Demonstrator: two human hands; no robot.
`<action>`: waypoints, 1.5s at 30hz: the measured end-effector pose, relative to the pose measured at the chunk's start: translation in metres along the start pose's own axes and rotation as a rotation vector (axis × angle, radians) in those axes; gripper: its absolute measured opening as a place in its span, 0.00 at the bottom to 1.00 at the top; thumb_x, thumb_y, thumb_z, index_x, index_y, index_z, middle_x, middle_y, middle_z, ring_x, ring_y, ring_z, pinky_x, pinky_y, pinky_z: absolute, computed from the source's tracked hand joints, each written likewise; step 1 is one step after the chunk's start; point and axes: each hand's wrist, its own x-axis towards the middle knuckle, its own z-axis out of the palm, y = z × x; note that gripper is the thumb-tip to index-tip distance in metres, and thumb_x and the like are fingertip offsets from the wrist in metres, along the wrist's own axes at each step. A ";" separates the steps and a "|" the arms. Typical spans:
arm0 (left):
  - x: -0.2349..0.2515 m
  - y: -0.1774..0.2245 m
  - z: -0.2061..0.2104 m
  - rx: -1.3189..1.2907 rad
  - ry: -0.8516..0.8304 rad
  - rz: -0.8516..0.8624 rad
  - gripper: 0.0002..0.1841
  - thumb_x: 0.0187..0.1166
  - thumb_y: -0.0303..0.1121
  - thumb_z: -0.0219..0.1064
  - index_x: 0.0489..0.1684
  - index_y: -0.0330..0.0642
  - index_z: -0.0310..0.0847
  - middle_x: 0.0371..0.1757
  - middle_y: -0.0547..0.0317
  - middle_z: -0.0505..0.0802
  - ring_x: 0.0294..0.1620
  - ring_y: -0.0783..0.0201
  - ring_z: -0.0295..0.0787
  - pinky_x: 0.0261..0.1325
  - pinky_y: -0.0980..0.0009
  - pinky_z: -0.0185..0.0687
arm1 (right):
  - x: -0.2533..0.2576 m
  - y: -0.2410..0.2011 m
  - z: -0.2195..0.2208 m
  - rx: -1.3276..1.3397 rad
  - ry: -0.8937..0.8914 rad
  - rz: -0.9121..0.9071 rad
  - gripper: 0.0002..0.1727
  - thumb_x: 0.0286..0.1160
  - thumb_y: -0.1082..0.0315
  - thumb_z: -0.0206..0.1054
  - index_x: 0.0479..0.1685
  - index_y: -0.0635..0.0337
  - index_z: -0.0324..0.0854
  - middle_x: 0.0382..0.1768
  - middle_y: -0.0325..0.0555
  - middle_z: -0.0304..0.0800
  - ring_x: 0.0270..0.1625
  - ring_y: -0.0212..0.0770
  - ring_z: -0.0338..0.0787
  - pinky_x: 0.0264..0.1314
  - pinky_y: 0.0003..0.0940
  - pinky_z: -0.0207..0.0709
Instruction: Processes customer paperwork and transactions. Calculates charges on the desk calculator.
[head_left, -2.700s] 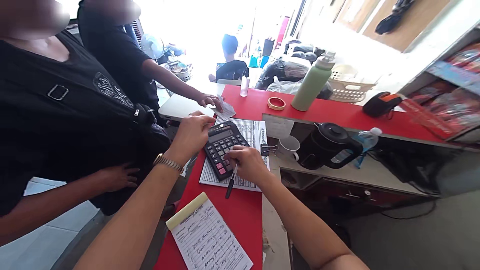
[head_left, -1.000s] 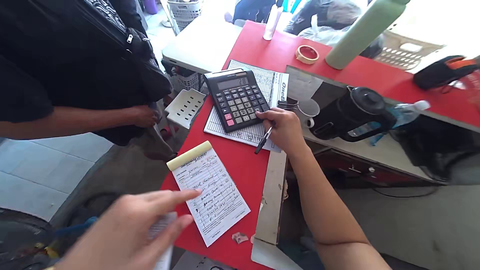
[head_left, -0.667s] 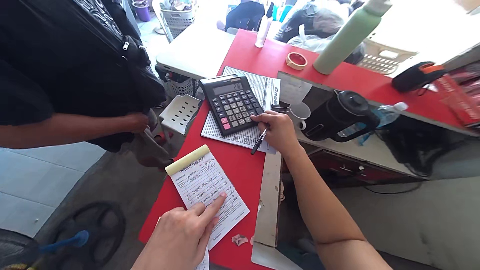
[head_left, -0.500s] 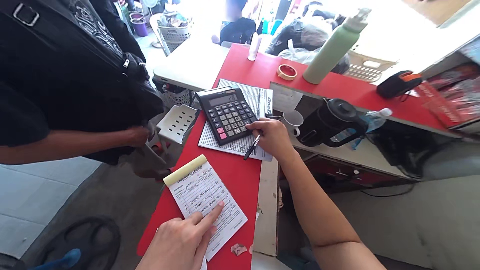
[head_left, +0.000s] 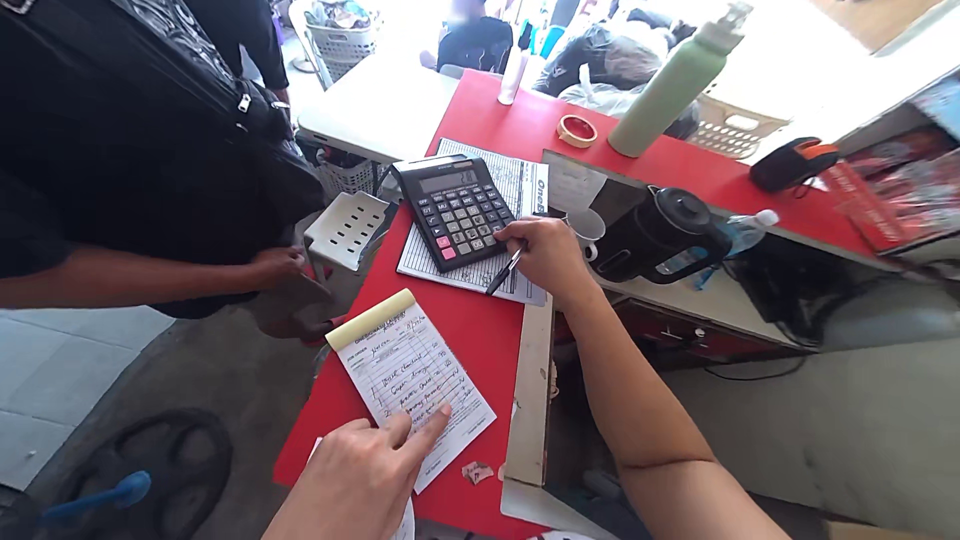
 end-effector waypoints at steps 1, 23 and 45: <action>-0.001 0.000 0.002 0.003 0.017 0.003 0.22 0.83 0.36 0.53 0.70 0.55 0.88 0.18 0.62 0.77 0.12 0.62 0.69 0.15 0.67 0.59 | 0.001 -0.001 -0.001 -0.012 -0.020 0.007 0.14 0.71 0.75 0.64 0.45 0.55 0.96 0.36 0.48 0.94 0.41 0.52 0.93 0.42 0.58 0.82; 0.001 0.002 -0.004 -0.063 -0.056 -0.014 0.20 0.83 0.33 0.58 0.67 0.52 0.90 0.21 0.57 0.83 0.14 0.58 0.76 0.16 0.64 0.66 | 0.045 -0.033 0.013 0.130 0.054 -0.101 0.11 0.71 0.74 0.67 0.41 0.55 0.96 0.35 0.47 0.93 0.39 0.49 0.92 0.42 0.56 0.83; 0.009 0.015 -0.005 -0.130 -0.094 -0.046 0.25 0.82 0.53 0.66 0.65 0.44 0.90 0.57 0.47 0.92 0.28 0.57 0.88 0.25 0.64 0.79 | 0.003 -0.009 0.019 0.067 0.137 -0.062 0.10 0.68 0.74 0.67 0.41 0.58 0.94 0.31 0.47 0.92 0.32 0.49 0.91 0.33 0.52 0.83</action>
